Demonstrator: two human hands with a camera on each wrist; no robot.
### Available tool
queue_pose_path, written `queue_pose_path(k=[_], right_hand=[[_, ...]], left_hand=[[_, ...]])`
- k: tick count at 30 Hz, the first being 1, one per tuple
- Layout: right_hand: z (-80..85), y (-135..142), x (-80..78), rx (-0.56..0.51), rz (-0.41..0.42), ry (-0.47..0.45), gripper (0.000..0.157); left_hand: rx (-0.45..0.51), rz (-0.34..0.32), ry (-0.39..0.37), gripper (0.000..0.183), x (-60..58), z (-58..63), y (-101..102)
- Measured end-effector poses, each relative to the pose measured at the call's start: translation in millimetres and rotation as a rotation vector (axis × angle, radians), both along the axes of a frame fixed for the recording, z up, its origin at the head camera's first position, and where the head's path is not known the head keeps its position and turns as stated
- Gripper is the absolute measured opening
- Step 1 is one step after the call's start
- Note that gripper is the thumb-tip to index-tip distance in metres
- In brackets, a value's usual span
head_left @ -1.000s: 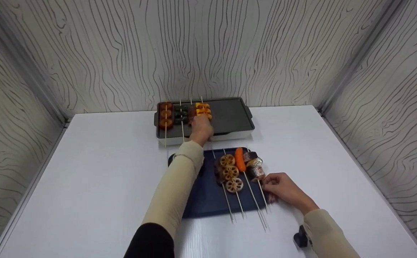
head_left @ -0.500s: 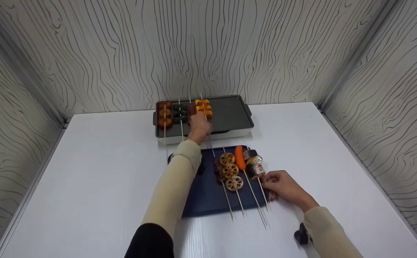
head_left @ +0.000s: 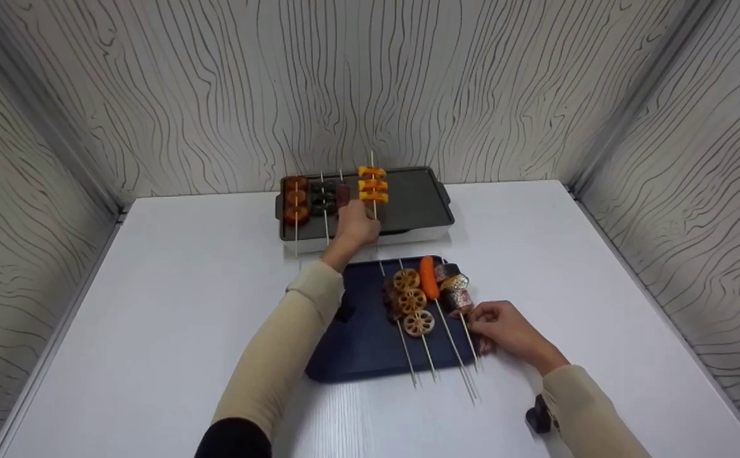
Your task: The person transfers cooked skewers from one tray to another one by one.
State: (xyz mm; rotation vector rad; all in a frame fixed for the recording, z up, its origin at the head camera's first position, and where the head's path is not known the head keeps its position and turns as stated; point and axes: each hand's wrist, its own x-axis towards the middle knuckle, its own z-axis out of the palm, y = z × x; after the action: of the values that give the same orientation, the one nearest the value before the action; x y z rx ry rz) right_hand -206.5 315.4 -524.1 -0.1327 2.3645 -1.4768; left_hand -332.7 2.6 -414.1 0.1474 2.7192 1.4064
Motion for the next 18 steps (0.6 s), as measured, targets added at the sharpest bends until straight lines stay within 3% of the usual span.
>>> queue_pose_path(k=[4, 7, 10, 18], right_hand=[[-1.5, 0.4, -0.3, -0.014, 0.01, 0.004, 0.015], [-1.7, 0.6, -0.8, 0.0, 0.023, 0.022, 0.015], [-1.6, 0.2, -2.0, 0.003, 0.029, 0.022, 0.015], [-0.4, 0.6, -3.2, -0.032, 0.037, 0.006, 0.018]], left_hand=[[0.059, -0.02, 0.024, 0.045, 17.0, 2.7, -8.0], [0.102, -0.032, 0.018, 0.028, 29.2, 5.0, -12.7], [0.159, -0.045, -0.025, 0.014, 41.4, 6.5, -17.5], [0.326, -0.138, -0.116, 0.012, 73.2, -3.9, -25.9]])
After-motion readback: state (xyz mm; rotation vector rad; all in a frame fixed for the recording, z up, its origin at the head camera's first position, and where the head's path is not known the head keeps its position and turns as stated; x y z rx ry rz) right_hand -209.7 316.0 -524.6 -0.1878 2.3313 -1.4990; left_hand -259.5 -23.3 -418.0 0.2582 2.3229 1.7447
